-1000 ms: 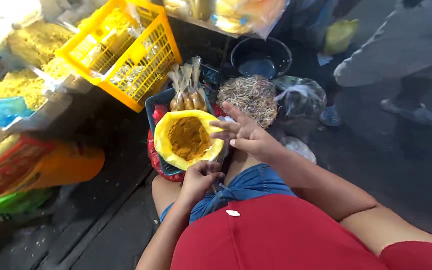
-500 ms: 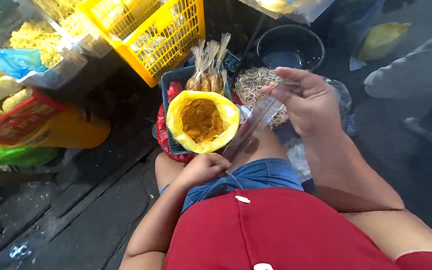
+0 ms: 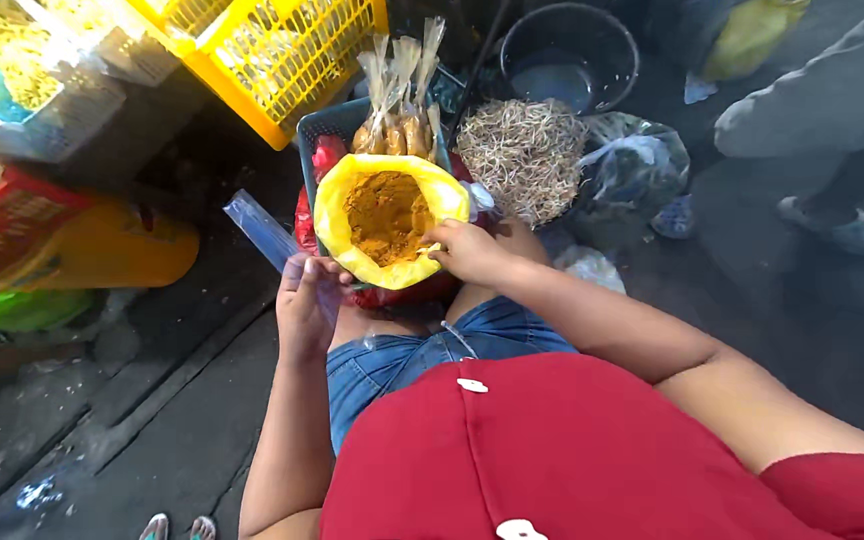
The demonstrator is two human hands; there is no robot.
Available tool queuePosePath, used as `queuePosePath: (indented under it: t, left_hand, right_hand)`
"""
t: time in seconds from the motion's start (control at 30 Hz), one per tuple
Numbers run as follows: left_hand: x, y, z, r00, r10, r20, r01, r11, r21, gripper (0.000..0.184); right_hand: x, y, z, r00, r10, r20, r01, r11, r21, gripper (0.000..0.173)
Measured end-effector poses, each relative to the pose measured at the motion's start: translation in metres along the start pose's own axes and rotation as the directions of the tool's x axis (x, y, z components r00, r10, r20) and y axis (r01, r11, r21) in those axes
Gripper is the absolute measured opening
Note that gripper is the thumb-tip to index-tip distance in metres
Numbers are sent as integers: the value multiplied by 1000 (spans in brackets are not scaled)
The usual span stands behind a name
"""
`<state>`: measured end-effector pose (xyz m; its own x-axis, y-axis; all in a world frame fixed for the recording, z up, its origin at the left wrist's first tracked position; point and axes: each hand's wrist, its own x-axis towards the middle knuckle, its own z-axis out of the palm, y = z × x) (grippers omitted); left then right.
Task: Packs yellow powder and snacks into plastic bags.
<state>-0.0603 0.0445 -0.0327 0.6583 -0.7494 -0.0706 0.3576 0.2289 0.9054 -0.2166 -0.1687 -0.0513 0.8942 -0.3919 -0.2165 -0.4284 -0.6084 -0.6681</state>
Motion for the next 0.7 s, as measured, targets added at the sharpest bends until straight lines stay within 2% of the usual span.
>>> queuePosePath:
  t: [0.07, 0.13, 0.23, 0.37, 0.47, 0.57, 0.63, 0.7]
  left_hand:
    - [-1, 0, 1, 997, -7, -75, 12, 998, 60, 17]
    - [-4, -5, 0, 993, 11, -122, 18, 971, 237, 15]
    - [-8, -13, -9, 989, 111, -96, -47, 860, 508, 9]
    - [-17, -21, -23, 986, 143, -86, -64, 797, 601, 6]
    - [-20, -25, -30, 986, 150, -70, -74, 776, 627, 9]
    - [-21, -25, -32, 983, 170, -69, -86, 760, 644, 13]
    - [-22, -24, -33, 980, 169, -101, -61, 749, 660, 12]
    - [-23, -27, -37, 981, 147, -129, -20, 732, 681, 11]
  right_hand:
    - [12, -4, 10, 999, -47, -22, 49, 996, 73, 17]
    - [28, -6, 15, 998, -58, 4, 57, 988, 145, 18]
    - [50, -7, 13, 993, -111, -25, 113, 986, 122, 20]
    - [79, -27, -8, 981, -147, -128, 167, 972, 166, 26]
    - [99, -29, 18, 974, -192, -121, 214, 955, 205, 25]
    - [102, -20, 44, 993, -110, 33, 100, 968, 231, 24]
    - [101, -18, 42, 999, -7, 45, -7, 955, 298, 26]
    - [97, -17, 36, 992, 123, 32, -125, 893, 433, 27]
